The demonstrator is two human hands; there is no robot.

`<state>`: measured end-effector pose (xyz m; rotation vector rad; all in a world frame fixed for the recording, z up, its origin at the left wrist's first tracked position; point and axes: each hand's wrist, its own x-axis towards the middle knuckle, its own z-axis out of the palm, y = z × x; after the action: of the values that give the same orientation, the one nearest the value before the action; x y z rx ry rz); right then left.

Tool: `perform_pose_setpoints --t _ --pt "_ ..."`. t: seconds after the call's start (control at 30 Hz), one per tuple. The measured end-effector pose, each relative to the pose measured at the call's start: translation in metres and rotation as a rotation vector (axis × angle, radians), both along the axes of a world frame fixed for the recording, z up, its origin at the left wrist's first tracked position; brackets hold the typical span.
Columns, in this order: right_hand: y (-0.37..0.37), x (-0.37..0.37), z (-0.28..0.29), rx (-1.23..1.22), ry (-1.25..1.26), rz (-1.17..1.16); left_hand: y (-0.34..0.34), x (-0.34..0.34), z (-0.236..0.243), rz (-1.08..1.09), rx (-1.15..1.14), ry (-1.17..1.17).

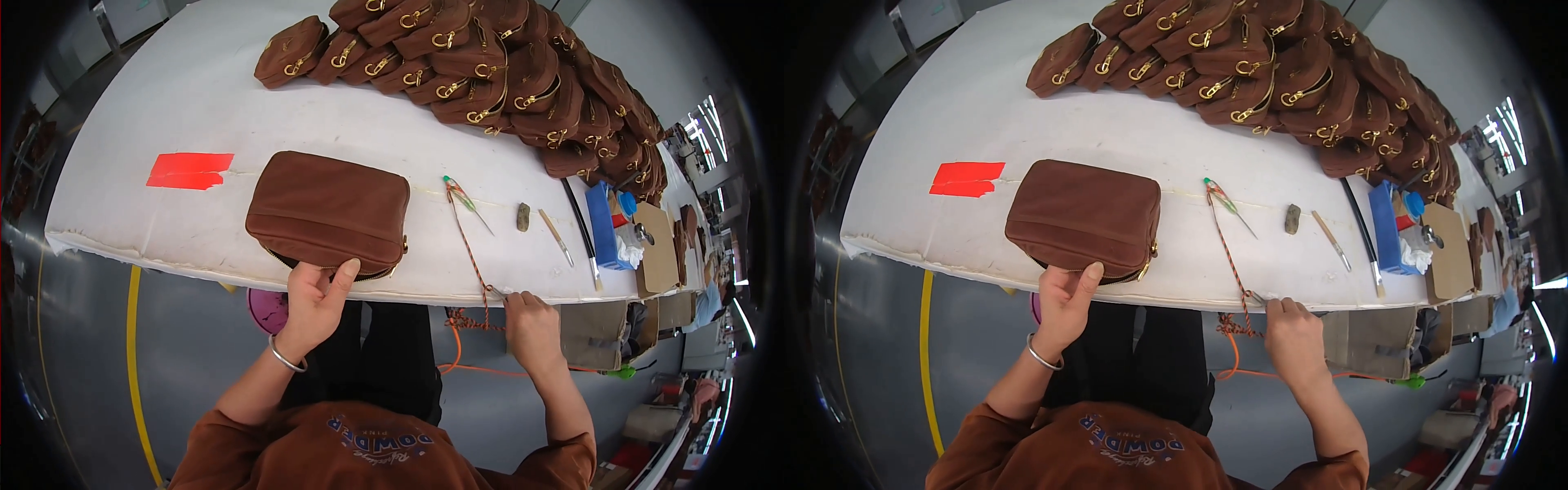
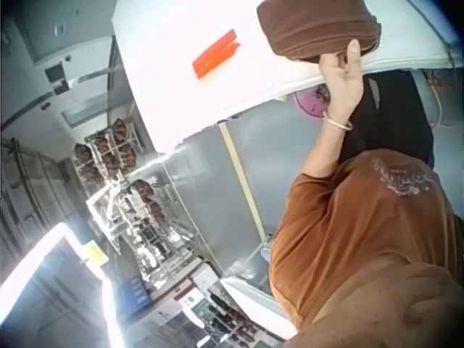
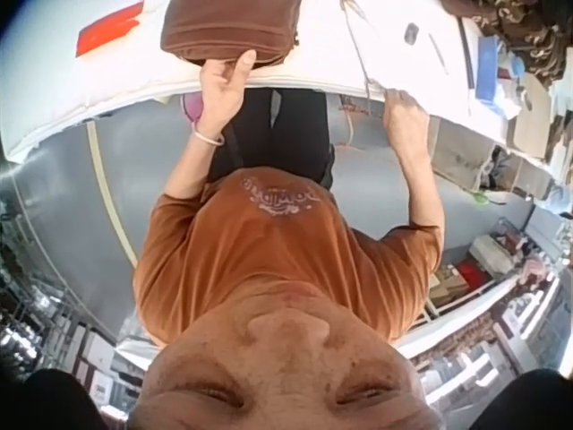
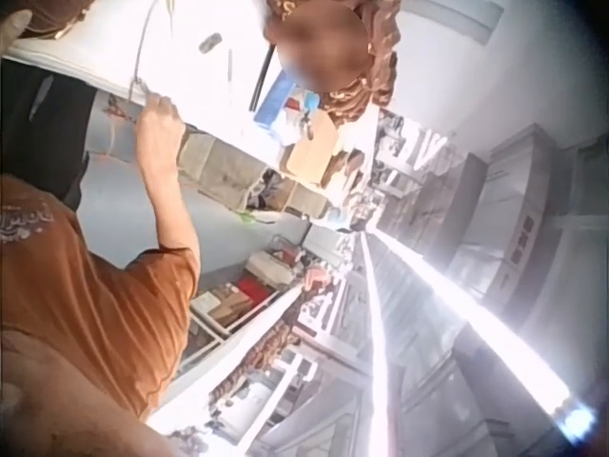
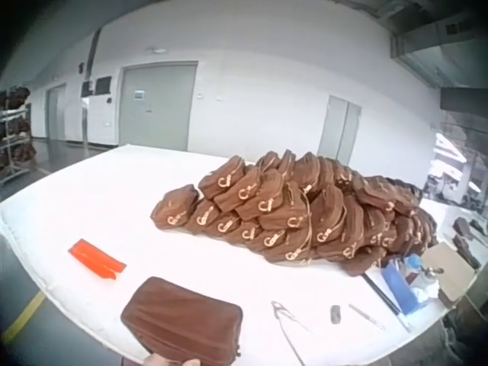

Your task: Inspecting finished leather bags, trimming threads, and marking a production log.

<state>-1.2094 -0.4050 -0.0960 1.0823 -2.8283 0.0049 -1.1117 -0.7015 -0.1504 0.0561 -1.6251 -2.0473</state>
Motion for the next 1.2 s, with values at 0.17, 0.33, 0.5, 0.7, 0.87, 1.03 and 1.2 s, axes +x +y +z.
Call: perform_pose_setpoints --t 0.17,0.33,0.5,0.7,0.87,1.03,1.2 --pt "-0.004 -0.001 0.002 0.093 -0.019 0.041 0.0 0.0 0.001 0.016 -0.017 -0.012" --pt "-0.007 -0.003 0.006 0.155 -0.033 0.087 -0.002 0.001 0.001 -0.003 -0.012 -0.027" --pt "-0.001 -0.004 0.003 0.173 -0.044 0.124 -0.001 -0.002 0.002 -0.002 -0.027 -0.036" --pt "-0.001 -0.001 0.001 0.196 -0.017 0.085 -0.001 -0.005 0.003 0.005 -0.026 -0.047" --pt "0.004 -0.001 0.03 0.028 -0.057 -0.078 -0.006 -0.003 -0.001 0.012 -0.054 -0.075" --pt "0.018 -0.005 0.025 -0.14 -0.059 -0.141 -0.004 -0.004 0.0 0.007 -0.031 -0.055" --pt "0.028 -0.014 0.006 0.01 0.006 -0.106 -0.003 -0.004 0.0 0.008 -0.036 -0.048"
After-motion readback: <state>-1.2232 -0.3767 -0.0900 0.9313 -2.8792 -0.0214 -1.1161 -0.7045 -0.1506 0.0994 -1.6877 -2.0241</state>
